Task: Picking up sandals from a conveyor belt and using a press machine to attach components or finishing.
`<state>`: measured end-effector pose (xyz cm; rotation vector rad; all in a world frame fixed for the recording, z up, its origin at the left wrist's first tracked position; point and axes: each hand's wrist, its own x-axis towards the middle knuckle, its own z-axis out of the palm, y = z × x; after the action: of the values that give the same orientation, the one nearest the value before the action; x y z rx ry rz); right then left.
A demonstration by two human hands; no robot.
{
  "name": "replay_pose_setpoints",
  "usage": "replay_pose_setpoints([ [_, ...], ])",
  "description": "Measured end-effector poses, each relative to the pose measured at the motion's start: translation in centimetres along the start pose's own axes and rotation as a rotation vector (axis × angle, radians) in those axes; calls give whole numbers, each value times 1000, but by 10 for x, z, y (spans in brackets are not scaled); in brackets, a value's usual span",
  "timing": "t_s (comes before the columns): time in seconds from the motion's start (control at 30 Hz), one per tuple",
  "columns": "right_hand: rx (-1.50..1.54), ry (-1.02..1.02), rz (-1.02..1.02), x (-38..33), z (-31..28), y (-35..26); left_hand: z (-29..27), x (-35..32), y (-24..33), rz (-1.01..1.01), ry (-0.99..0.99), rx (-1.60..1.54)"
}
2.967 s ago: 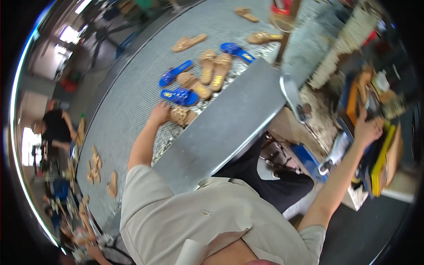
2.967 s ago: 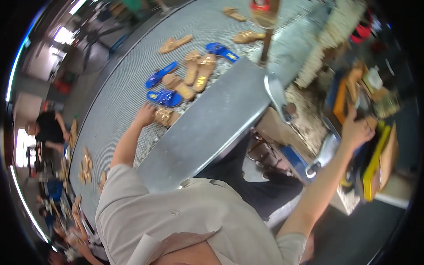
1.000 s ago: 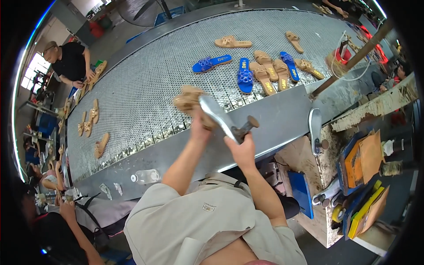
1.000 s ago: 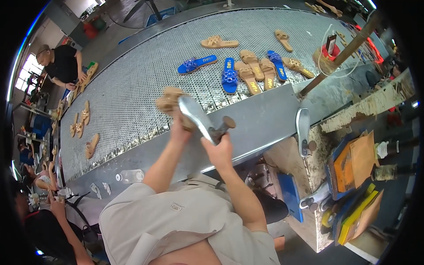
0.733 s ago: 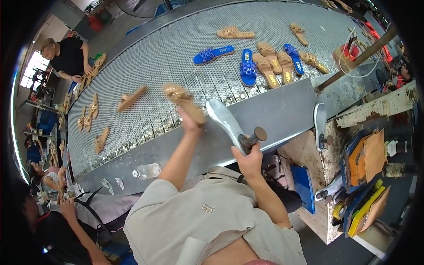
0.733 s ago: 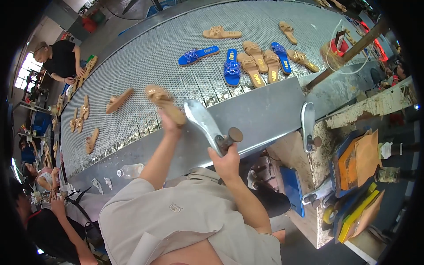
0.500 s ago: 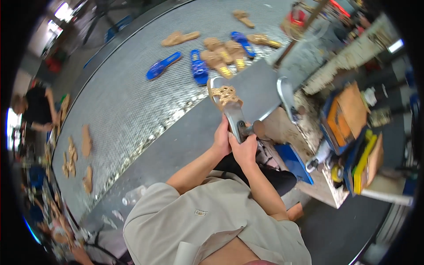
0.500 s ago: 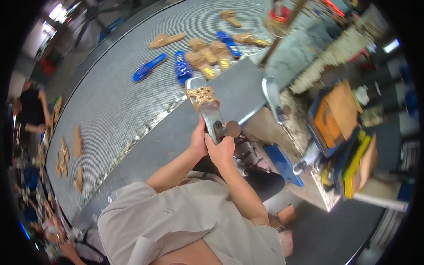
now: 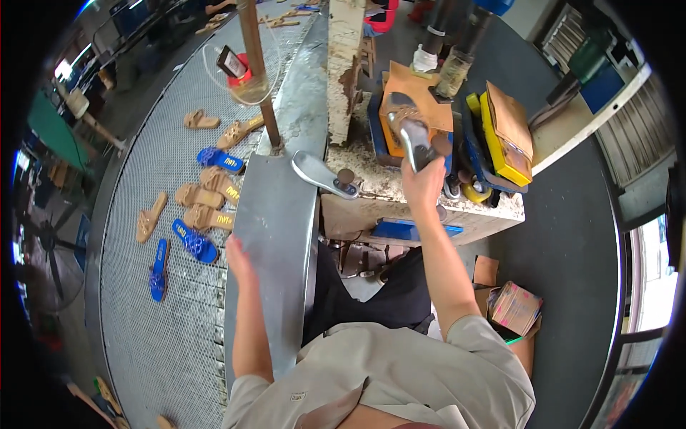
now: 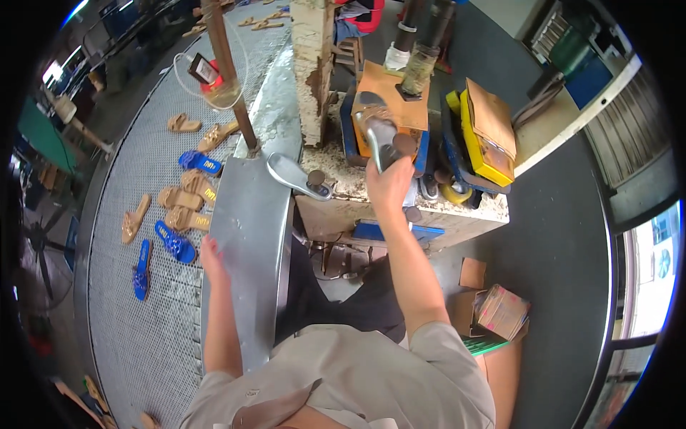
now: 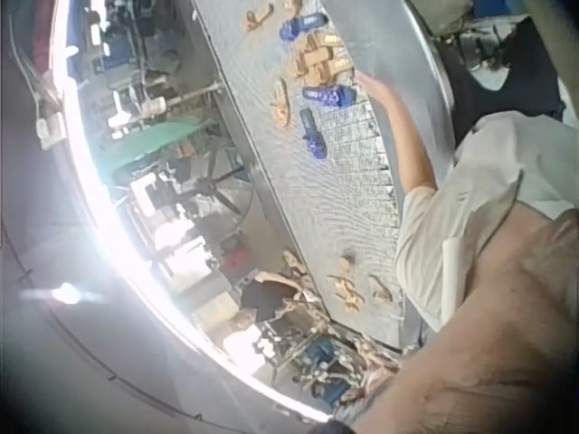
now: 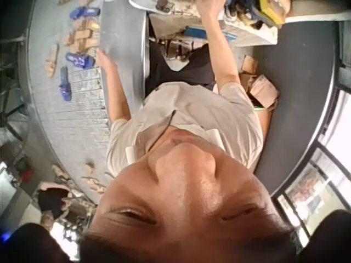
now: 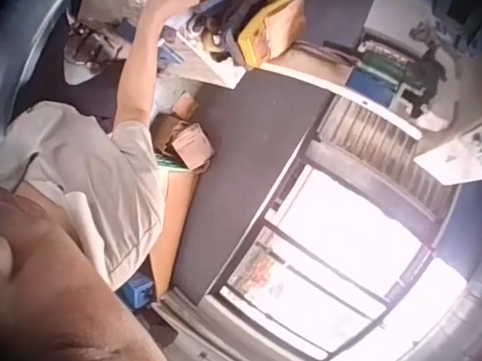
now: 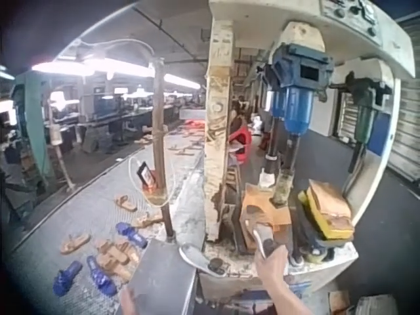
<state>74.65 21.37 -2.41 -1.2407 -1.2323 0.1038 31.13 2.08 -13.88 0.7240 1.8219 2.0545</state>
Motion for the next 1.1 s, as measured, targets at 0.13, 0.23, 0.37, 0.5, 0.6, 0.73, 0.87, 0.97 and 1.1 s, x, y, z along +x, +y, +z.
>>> replay_pose_setpoints([
  [0.13, -158, 96, -149, 66, 47, 64, -32, 9, -5, -57, 85, 63],
  [0.23, -594, 167, -250, 77, 97, 46, -87, 34, -3, 171, 243, 233],
  [0.37, -186, 195, -409, 80, 21, -2, -128, 50, -27, 270, 513, 471],
  [0.5, -603, 235, -471, 87, -1, 66, -211, 94, -24, 73, 865, 653],
  [0.6, -850, 173, -434, 94, 1, 117, -251, 107, 4, -143, 1010, 804],
  [0.73, -803, -7, -324, 112, 8, 102, -292, 123, 15, -444, 1114, 938],
  [0.87, -735, -75, -294, 120, 13, 87, -316, 141, 9, -431, 1095, 892],
  [0.97, -714, -45, -285, 122, 16, 86, -355, 156, -3, -252, 1130, 791],
  [1.1, -376, 128, -673, 113, -7, 19, -372, 171, -10, 116, 1025, 636],
])
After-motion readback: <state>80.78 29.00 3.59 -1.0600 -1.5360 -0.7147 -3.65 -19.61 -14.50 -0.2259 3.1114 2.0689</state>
